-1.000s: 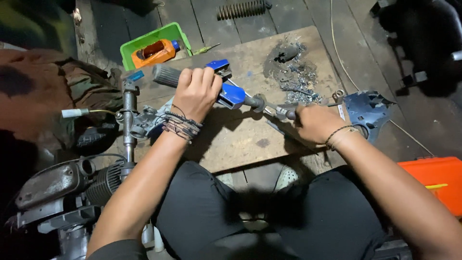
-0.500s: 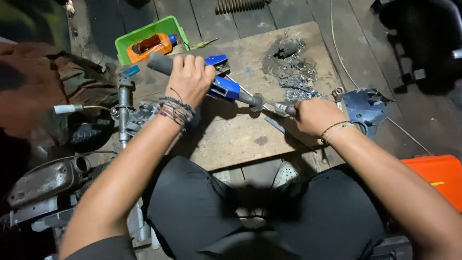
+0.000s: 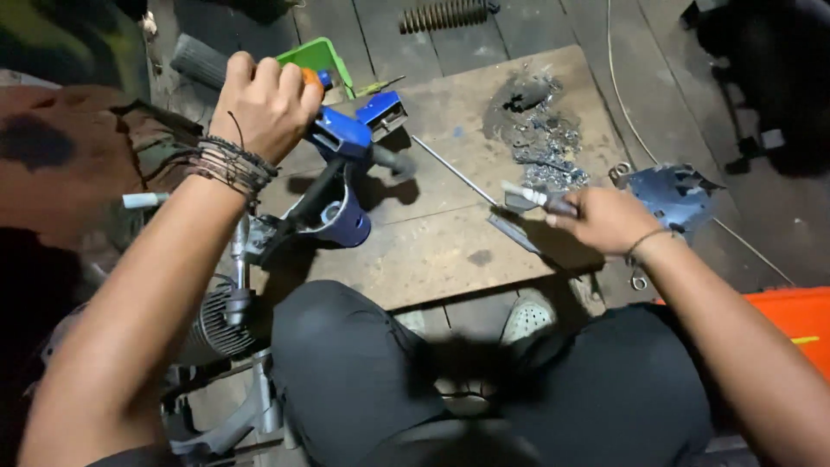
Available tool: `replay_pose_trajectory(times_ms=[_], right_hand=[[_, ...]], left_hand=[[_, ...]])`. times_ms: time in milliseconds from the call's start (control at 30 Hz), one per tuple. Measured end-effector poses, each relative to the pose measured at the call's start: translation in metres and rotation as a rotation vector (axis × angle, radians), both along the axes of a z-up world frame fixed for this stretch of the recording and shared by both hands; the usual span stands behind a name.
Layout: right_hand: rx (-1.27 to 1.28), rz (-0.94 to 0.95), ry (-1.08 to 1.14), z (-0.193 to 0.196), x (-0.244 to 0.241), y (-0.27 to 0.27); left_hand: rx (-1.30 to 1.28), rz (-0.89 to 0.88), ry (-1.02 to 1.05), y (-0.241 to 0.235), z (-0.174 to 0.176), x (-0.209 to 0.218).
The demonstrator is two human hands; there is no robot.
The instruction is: Disassembling and reassembling mechanical components of a motorcycle using hand tools.
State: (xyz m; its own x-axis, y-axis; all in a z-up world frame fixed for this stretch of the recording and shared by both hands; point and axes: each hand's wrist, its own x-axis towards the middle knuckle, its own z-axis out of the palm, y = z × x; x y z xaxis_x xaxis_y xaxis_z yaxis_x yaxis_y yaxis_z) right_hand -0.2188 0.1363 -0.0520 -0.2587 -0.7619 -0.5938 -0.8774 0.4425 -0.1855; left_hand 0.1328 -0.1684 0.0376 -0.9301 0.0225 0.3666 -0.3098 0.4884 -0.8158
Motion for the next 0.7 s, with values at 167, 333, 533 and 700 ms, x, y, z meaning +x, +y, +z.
replay_pose_trajectory(times_ms=[167, 333, 533, 700], right_hand=[[-0.458, -0.128, -0.332, -0.025, -0.024, -0.002], [-0.634, -0.276, -0.417, -0.018, -0.023, 0.002], [-1.112, -0.221, -0.431, -0.012, -0.029, 0.001], [-1.393, -0.117, -0.250, 0.007, -0.016, 0.002]], left_hand=[[0.206, 0.027, 0.221, 0.012, -0.024, -0.020], [0.396, 0.060, 0.430, 0.035, -0.053, -0.042], [1.155, 0.119, 0.507, 0.085, -0.029, -0.069], [1.961, 0.030, 0.484, 0.118, -0.019, -0.079]])
